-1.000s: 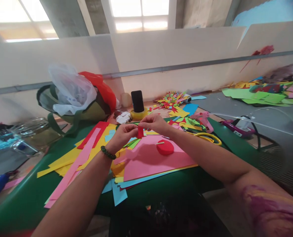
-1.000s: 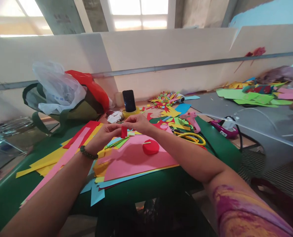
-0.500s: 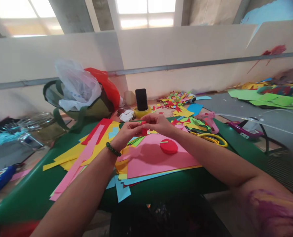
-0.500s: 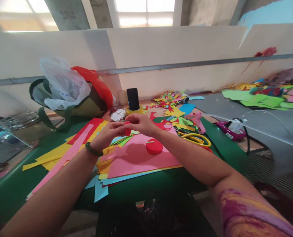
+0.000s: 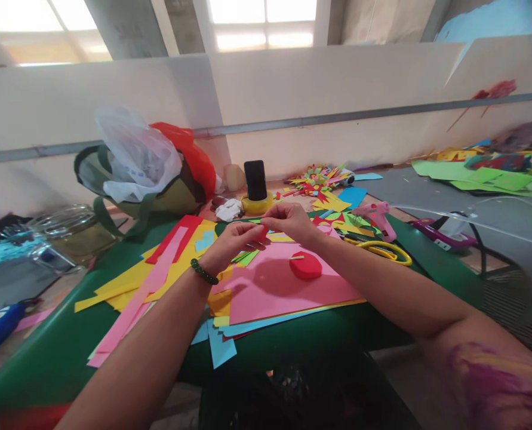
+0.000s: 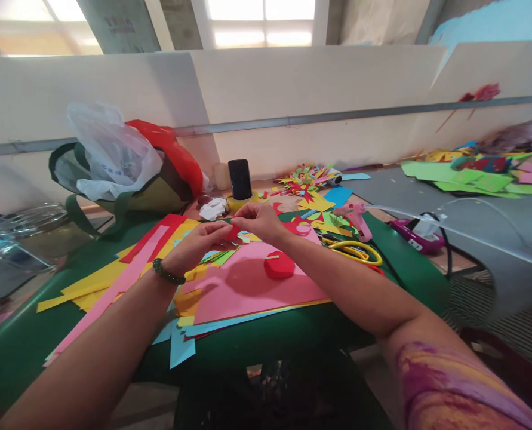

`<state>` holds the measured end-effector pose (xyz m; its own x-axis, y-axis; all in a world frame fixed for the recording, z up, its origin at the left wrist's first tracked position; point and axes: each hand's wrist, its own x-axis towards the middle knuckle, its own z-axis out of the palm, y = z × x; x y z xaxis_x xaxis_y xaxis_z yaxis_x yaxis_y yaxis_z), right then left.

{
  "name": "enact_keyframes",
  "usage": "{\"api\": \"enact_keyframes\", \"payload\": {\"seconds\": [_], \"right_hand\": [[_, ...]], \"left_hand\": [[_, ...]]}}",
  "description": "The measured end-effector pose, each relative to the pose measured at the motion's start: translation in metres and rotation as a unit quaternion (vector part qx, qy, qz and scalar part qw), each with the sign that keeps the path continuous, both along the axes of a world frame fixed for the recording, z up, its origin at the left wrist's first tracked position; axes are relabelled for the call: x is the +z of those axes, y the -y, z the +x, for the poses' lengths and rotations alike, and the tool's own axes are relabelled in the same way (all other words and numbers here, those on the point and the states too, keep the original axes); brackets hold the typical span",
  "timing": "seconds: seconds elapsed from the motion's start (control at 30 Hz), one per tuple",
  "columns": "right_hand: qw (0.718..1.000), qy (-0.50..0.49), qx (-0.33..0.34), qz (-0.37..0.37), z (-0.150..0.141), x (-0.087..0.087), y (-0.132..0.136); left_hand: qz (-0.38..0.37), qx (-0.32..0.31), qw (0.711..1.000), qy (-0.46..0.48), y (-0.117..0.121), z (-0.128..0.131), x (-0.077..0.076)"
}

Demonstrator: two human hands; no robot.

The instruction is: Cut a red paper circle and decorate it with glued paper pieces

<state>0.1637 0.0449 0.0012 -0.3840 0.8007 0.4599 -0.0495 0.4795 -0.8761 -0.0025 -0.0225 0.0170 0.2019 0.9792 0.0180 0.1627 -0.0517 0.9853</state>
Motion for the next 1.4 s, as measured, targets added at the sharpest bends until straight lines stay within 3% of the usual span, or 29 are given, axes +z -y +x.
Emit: {"api": "enact_keyframes", "payload": {"seconds": [0.2, 0.4, 0.6, 0.87, 1.4], "right_hand": [[0.999, -0.011, 0.041, -0.033, -0.0006, 0.0011, 0.0002], [0.999, 0.001, -0.007, -0.033, 0.0011, 0.0002, -0.0018], [0.999, -0.008, 0.005, -0.031, 0.0019, 0.0018, -0.0005], [1.000, 0.017, 0.007, -0.016, 0.0023, 0.0024, 0.0011], [0.998, 0.019, 0.058, -0.012, 0.0056, 0.0066, 0.0014]], "left_hand": [[0.007, -0.021, 1.000, -0.005, -0.0023, -0.0027, -0.0041], [0.004, -0.021, 1.000, -0.003, -0.0019, -0.0022, -0.0045], [0.001, -0.029, 0.999, -0.017, -0.0032, -0.0025, -0.0049], [0.040, 0.009, 0.998, -0.038, 0.0009, 0.0016, 0.0006], [0.042, 0.013, 0.999, -0.001, 0.0015, 0.0018, 0.0004]]}}
